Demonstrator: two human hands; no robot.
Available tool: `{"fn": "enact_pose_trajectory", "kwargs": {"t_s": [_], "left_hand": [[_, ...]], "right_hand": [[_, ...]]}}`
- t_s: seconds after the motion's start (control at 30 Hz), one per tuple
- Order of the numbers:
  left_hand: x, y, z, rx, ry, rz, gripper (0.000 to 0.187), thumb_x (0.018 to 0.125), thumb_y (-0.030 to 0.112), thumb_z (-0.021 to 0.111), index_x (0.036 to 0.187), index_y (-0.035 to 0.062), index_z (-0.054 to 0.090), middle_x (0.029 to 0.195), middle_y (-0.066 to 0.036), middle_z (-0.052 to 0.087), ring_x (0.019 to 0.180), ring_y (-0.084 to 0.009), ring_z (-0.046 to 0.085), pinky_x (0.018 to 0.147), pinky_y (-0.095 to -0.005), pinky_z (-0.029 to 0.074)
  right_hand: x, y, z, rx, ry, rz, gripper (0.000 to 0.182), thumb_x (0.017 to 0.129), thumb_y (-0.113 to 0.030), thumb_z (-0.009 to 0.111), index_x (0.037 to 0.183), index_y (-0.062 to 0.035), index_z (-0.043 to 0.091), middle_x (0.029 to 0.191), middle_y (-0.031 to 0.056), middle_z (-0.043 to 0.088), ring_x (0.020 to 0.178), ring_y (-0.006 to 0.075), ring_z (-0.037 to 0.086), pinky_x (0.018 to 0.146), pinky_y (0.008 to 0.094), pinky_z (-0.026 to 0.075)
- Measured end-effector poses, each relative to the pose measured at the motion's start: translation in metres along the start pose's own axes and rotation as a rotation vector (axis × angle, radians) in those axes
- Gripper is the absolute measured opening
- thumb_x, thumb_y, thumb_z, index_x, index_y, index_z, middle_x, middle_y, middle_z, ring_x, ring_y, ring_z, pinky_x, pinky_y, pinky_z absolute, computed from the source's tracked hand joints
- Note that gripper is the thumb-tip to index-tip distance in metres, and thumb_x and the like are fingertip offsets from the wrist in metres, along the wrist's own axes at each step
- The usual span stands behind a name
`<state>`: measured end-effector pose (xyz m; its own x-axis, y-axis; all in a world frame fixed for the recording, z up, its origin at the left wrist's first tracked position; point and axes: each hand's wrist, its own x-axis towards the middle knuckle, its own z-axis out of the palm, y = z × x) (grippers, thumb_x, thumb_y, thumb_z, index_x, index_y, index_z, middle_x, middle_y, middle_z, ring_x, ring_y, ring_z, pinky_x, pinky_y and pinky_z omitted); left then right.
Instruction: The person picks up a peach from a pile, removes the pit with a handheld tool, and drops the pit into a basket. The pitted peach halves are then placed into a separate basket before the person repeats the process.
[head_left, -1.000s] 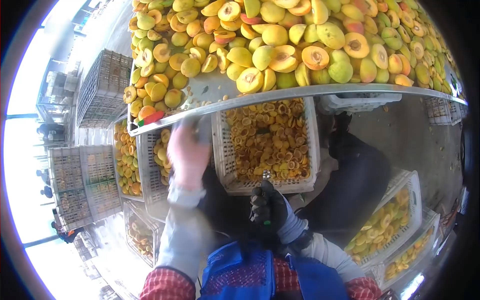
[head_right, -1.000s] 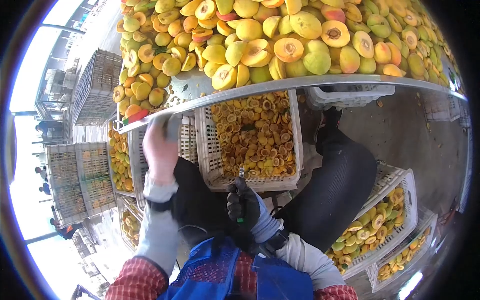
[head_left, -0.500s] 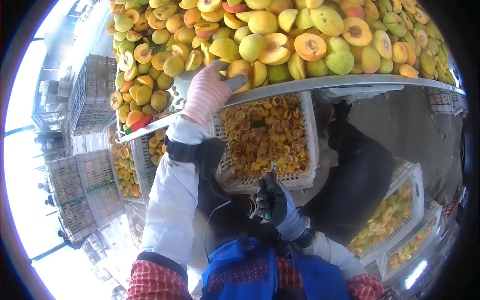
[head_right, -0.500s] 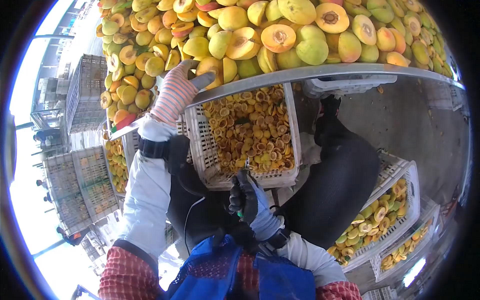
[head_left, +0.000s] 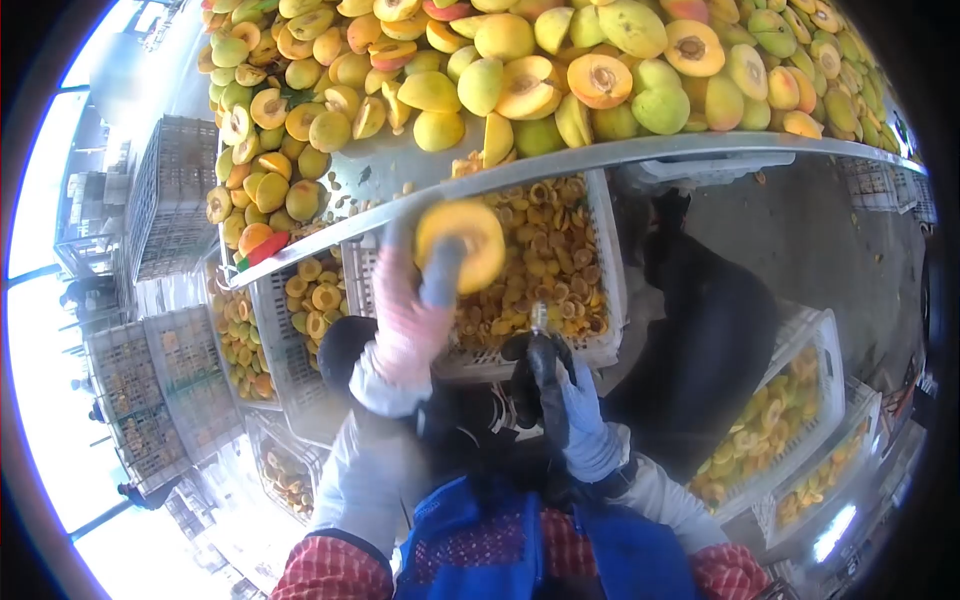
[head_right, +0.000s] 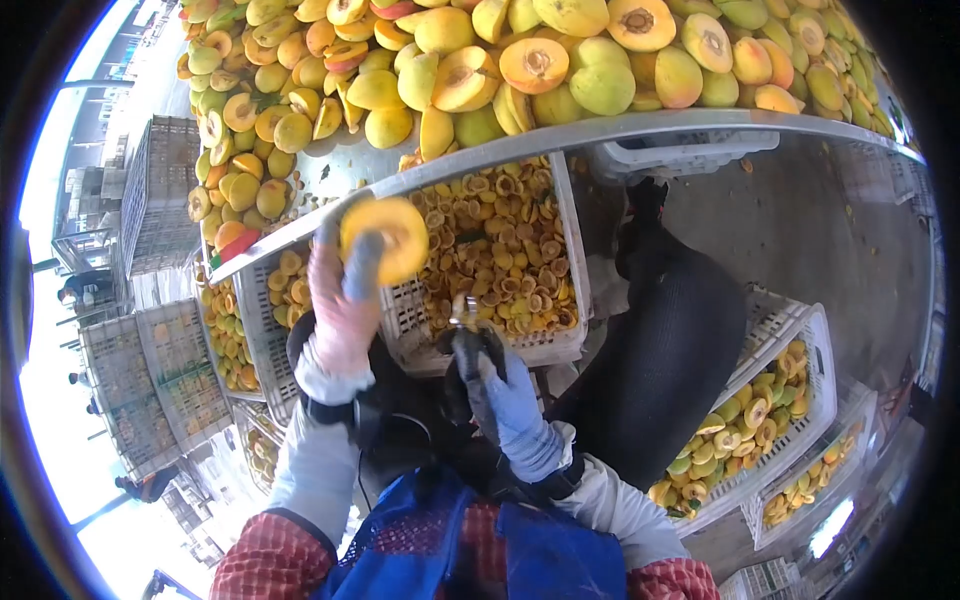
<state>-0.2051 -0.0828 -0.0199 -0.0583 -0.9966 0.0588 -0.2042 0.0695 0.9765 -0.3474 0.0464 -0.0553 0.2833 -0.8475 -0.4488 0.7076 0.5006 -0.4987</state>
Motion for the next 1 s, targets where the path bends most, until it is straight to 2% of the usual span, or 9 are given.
{"fn": "enact_pose_trajectory", "kwargs": {"t_s": [0.17,0.27,0.33,0.43,0.63,0.73,0.83,0.93,1.0], "left_hand": [[-0.067,0.010,0.002,-0.246,-0.143,-0.422,0.040,0.094,0.030,0.055,0.120,0.0000,0.051,0.104,-0.009,0.060,0.096,-0.0138,0.056,0.086,-0.0275,0.045],[-0.085,0.010,0.013,-0.291,-0.021,-0.384,0.042,0.095,0.038,0.049,0.117,0.0014,0.051,0.102,-0.009,0.060,0.093,-0.0143,0.056,0.084,-0.0279,0.046],[-0.091,0.011,0.022,-0.277,0.060,-0.328,0.044,0.096,0.041,0.047,0.116,0.0017,0.050,0.101,-0.010,0.059,0.092,-0.0150,0.056,0.084,-0.0284,0.046],[-0.101,0.008,0.032,-0.178,0.194,-0.192,0.047,0.095,0.044,0.046,0.114,0.0011,0.051,0.101,-0.011,0.059,0.090,-0.0169,0.057,0.083,-0.0298,0.046],[-0.109,0.012,0.034,-0.069,0.233,-0.186,0.042,0.095,0.040,0.047,0.111,0.0009,0.053,0.098,-0.011,0.059,0.089,-0.0167,0.056,0.080,-0.0299,0.046],[-0.111,0.012,0.033,-0.082,0.202,-0.215,0.040,0.095,0.038,0.048,0.111,0.0008,0.053,0.097,-0.010,0.059,0.088,-0.0158,0.055,0.079,-0.0294,0.046],[-0.110,0.009,0.032,-0.091,0.137,-0.253,0.038,0.094,0.038,0.050,0.108,0.0028,0.055,0.094,-0.006,0.060,0.086,-0.0121,0.054,0.079,-0.0266,0.045],[-0.106,0.009,0.026,-0.089,-0.006,-0.311,0.039,0.093,0.040,0.052,0.107,0.0042,0.057,0.092,-0.004,0.061,0.084,-0.0099,0.055,0.079,-0.0247,0.044],[-0.094,0.016,0.017,-0.142,-0.161,-0.425,0.040,0.092,0.041,0.054,0.107,0.0041,0.058,0.091,-0.003,0.061,0.084,-0.0094,0.055,0.079,-0.0241,0.044]], "right_hand": [[-0.006,0.029,-0.002,-0.584,0.045,-0.389,0.039,0.095,-0.023,0.049,0.121,0.0061,0.048,0.094,0.0176,0.063,0.077,0.0266,0.063,0.068,0.0355,0.049],[-0.006,0.050,-0.008,-0.770,0.101,-0.511,0.042,0.091,-0.022,0.054,0.121,0.0070,0.048,0.095,0.0213,0.063,0.080,0.0358,0.063,0.070,0.0398,0.049],[-0.011,0.047,-0.004,-0.653,0.140,-0.480,0.041,0.090,-0.022,0.054,0.120,0.0063,0.048,0.094,0.0202,0.063,0.079,0.0356,0.062,0.069,0.0404,0.048],[-0.015,0.034,0.004,-0.759,0.156,-0.484,0.039,0.090,-0.022,0.055,0.117,0.0051,0.050,0.091,0.0190,0.063,0.078,0.0362,0.061,0.066,0.0422,0.047],[-0.020,0.018,0.007,-0.993,0.058,-0.588,0.033,0.089,-0.022,0.056,0.113,0.0010,0.055,0.088,0.0191,0.062,0.077,0.0388,0.060,0.064,0.0437,0.046],[-0.022,0.021,0.000,-0.956,0.025,-0.510,0.032,0.089,-0.020,0.056,0.114,0.0002,0.055,0.089,0.0184,0.062,0.077,0.0381,0.060,0.063,0.0432,0.046],[-0.023,0.021,-0.003,-0.853,-0.025,-0.561,0.032,0.090,-0.018,0.056,0.115,0.0010,0.053,0.084,0.0130,0.063,0.071,0.0277,0.061,0.062,0.0366,0.046],[-0.027,0.026,-0.011,-0.468,-0.002,-0.079,0.032,0.091,-0.016,0.055,0.117,0.0020,0.052,0.086,0.0078,0.062,0.073,0.0146,0.058,0.063,0.0290,0.046],[-0.026,0.039,-0.024,-0.406,0.014,-0.046,0.034,0.092,-0.017,0.055,0.119,0.0023,0.050,0.084,0.0058,0.061,0.072,0.0105,0.056,0.062,0.0255,0.046]]}}
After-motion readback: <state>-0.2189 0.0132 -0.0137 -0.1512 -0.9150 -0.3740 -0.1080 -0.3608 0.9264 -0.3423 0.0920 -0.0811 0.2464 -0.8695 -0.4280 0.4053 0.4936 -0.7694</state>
